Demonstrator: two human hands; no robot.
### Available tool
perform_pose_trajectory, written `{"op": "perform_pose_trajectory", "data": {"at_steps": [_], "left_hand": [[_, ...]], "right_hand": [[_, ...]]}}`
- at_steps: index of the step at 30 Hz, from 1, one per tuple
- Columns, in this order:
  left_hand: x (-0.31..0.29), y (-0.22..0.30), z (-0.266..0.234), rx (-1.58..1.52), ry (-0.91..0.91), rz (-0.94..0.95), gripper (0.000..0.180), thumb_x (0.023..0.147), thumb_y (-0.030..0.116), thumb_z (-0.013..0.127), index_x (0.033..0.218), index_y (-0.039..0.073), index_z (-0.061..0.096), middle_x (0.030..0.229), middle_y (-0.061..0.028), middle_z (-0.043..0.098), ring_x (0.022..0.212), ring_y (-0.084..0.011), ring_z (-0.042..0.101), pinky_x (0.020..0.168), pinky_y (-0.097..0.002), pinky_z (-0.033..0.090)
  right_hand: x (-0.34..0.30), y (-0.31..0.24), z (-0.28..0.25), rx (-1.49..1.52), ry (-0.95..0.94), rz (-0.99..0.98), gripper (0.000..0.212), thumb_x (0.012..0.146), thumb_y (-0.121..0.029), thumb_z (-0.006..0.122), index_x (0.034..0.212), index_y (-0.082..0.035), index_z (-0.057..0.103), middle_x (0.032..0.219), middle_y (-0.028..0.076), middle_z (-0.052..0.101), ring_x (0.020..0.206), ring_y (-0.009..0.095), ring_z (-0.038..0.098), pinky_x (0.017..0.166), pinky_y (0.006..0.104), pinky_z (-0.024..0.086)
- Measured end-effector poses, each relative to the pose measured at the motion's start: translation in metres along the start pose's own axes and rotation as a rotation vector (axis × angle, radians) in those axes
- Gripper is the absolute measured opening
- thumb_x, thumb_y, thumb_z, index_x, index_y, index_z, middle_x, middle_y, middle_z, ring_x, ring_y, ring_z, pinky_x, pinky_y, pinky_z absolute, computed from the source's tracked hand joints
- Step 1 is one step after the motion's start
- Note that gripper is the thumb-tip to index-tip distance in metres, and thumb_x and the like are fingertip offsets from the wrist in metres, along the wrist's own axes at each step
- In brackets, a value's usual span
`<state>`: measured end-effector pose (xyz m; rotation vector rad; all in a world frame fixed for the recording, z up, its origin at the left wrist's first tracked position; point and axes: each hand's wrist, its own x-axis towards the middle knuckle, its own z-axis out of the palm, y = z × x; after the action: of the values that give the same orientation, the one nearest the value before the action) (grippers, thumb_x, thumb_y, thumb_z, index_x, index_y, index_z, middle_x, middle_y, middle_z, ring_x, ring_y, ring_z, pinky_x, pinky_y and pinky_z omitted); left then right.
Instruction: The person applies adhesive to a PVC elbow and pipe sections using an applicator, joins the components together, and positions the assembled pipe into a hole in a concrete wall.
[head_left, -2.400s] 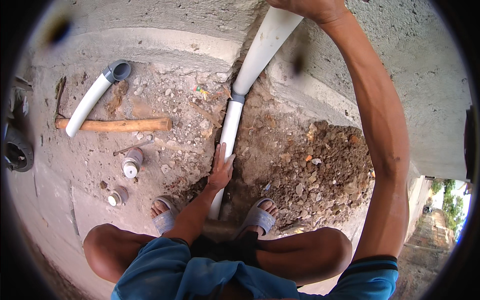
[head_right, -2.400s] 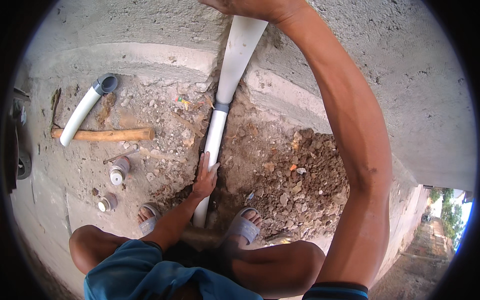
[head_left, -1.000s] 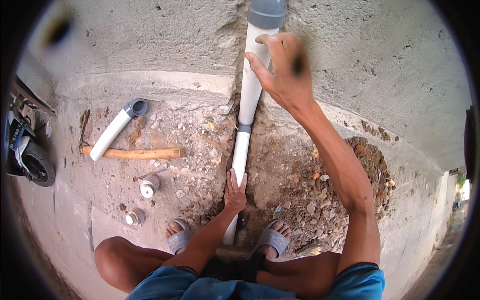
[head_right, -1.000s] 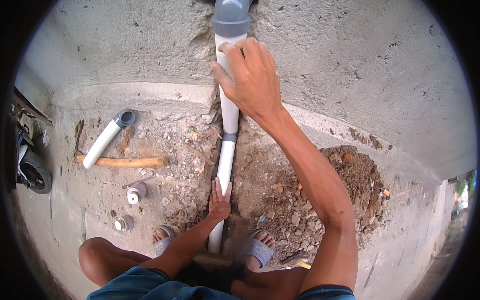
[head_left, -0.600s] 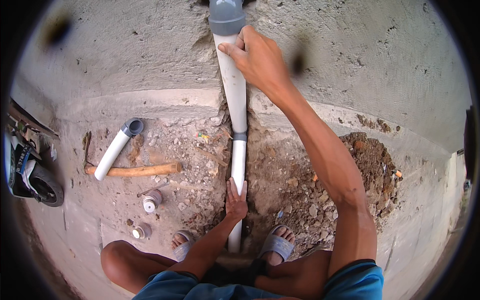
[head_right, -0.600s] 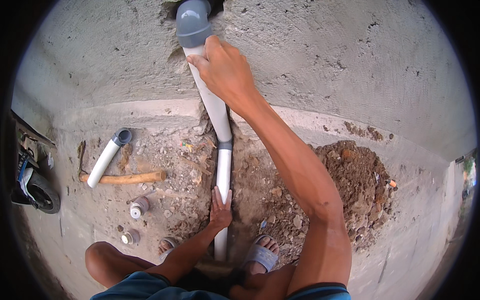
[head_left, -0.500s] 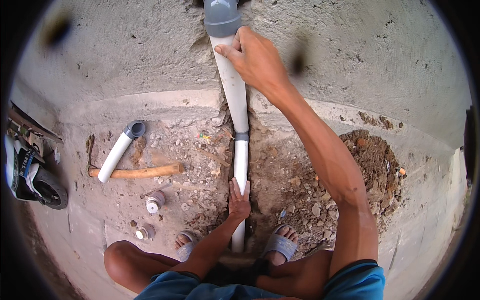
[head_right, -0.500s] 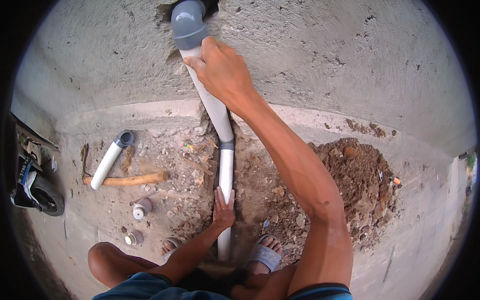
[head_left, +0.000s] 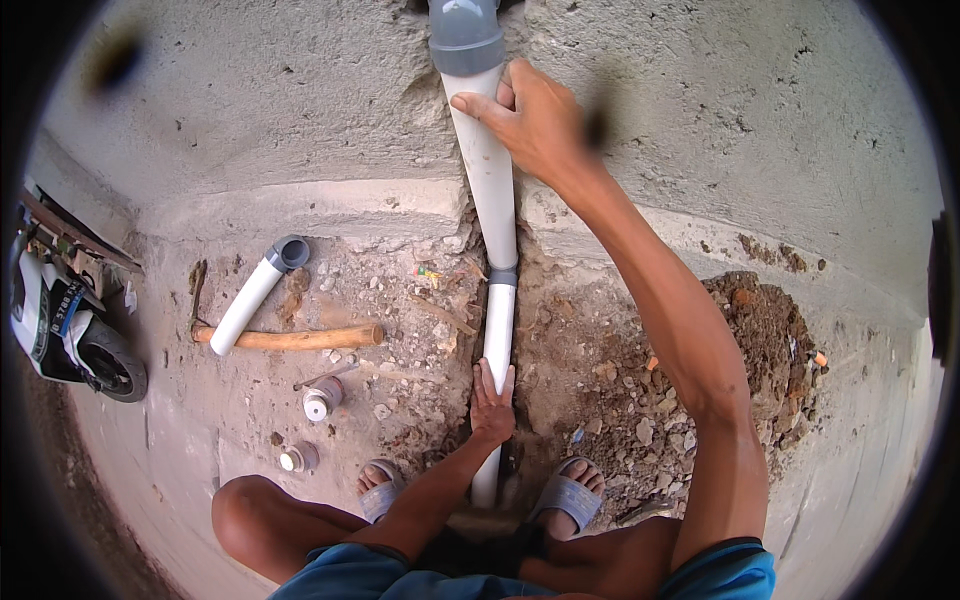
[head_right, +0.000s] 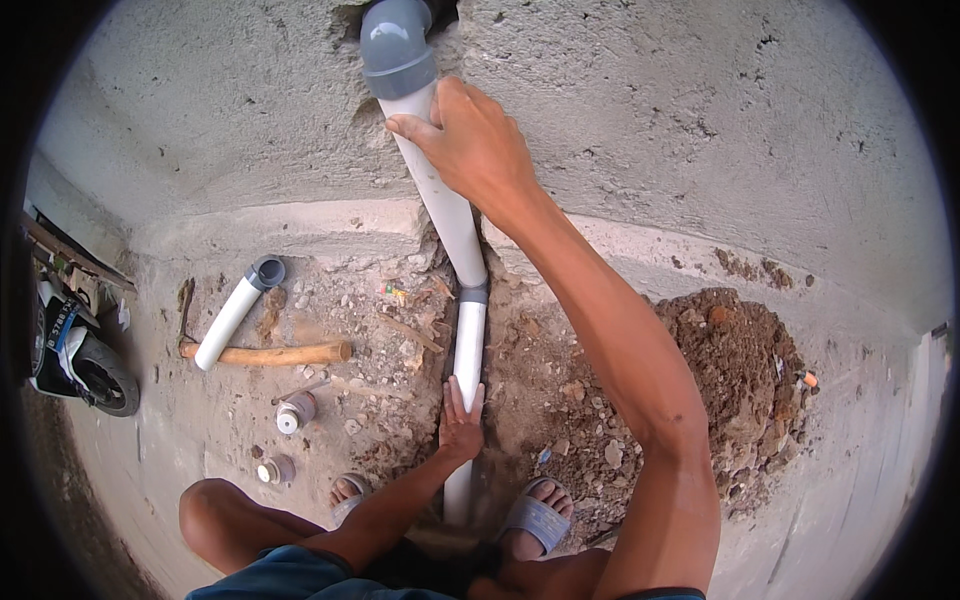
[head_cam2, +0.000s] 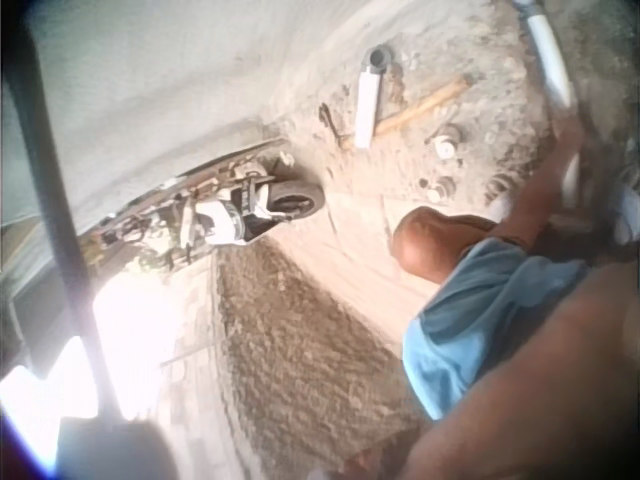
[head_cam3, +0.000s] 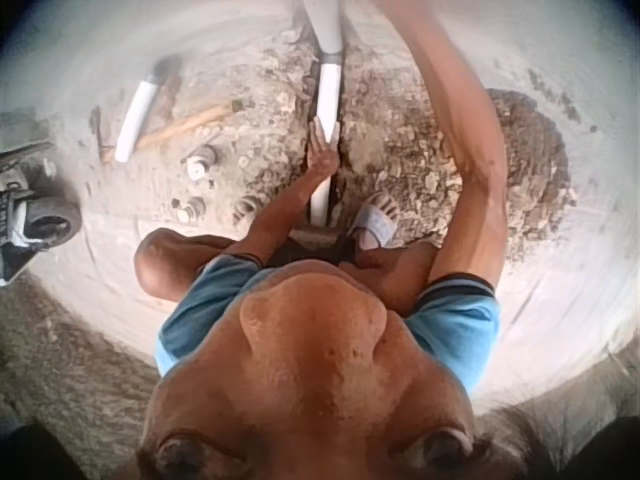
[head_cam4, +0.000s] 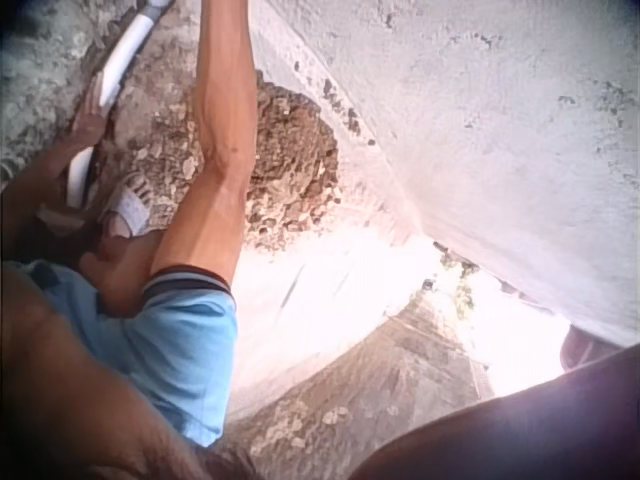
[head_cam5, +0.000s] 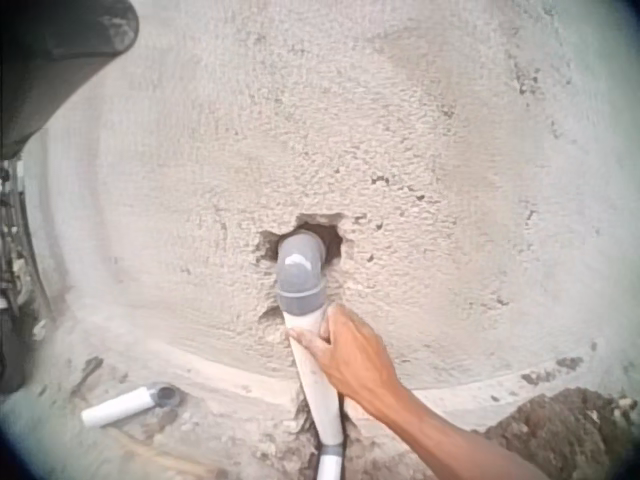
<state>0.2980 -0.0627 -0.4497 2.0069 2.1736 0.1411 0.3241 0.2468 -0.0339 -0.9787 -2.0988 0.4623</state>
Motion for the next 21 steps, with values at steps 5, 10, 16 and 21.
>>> {"op": "perform_pose_trajectory", "data": {"at_steps": [5,10,16,21], "left_hand": [[-0.001,0.001,0.001,0.016,0.015,0.0,0.085,0.092,0.008,0.051,0.167,0.014,0.011,0.163,-0.0434,0.0,0.152,-0.061,0.01,0.121,-0.0586,0.029],[0.0,0.009,-0.003,-0.118,0.093,-0.031,0.084,0.092,0.008,0.053,0.166,0.017,0.014,0.164,-0.042,0.006,0.151,-0.0585,0.018,0.117,-0.0601,0.033],[0.034,0.015,-0.051,-0.295,-0.437,-0.293,0.064,0.096,0.047,0.058,0.144,0.005,0.056,0.162,-0.0383,0.021,0.144,-0.0541,0.038,0.113,-0.0589,0.04],[0.112,-0.025,-0.232,-1.013,-0.181,-0.207,0.059,0.105,0.053,0.049,0.097,0.001,0.074,0.087,-0.017,0.075,0.084,-0.0271,0.073,0.082,-0.0387,0.055]], "right_hand": [[-0.014,-0.009,0.005,0.018,0.048,0.011,0.044,0.094,-0.038,0.075,0.089,-0.001,0.052,0.085,0.017,0.061,0.074,0.032,0.061,0.069,0.0465,0.05],[-0.024,-0.002,0.014,0.057,0.102,-0.053,0.036,0.096,-0.027,0.073,0.099,0.0,0.049,0.1,0.02,0.06,0.082,0.032,0.062,0.075,0.046,0.049],[-0.042,0.006,0.014,0.213,-0.038,0.064,0.03,0.097,-0.02,0.069,0.111,-0.001,0.051,0.112,0.019,0.06,0.096,0.033,0.065,0.085,0.044,0.052],[-0.054,0.015,0.016,0.187,-0.073,0.02,0.037,0.097,-0.024,0.07,0.119,-0.001,0.05,0.117,0.02,0.06,0.102,0.034,0.066,0.089,0.046,0.052]]}}
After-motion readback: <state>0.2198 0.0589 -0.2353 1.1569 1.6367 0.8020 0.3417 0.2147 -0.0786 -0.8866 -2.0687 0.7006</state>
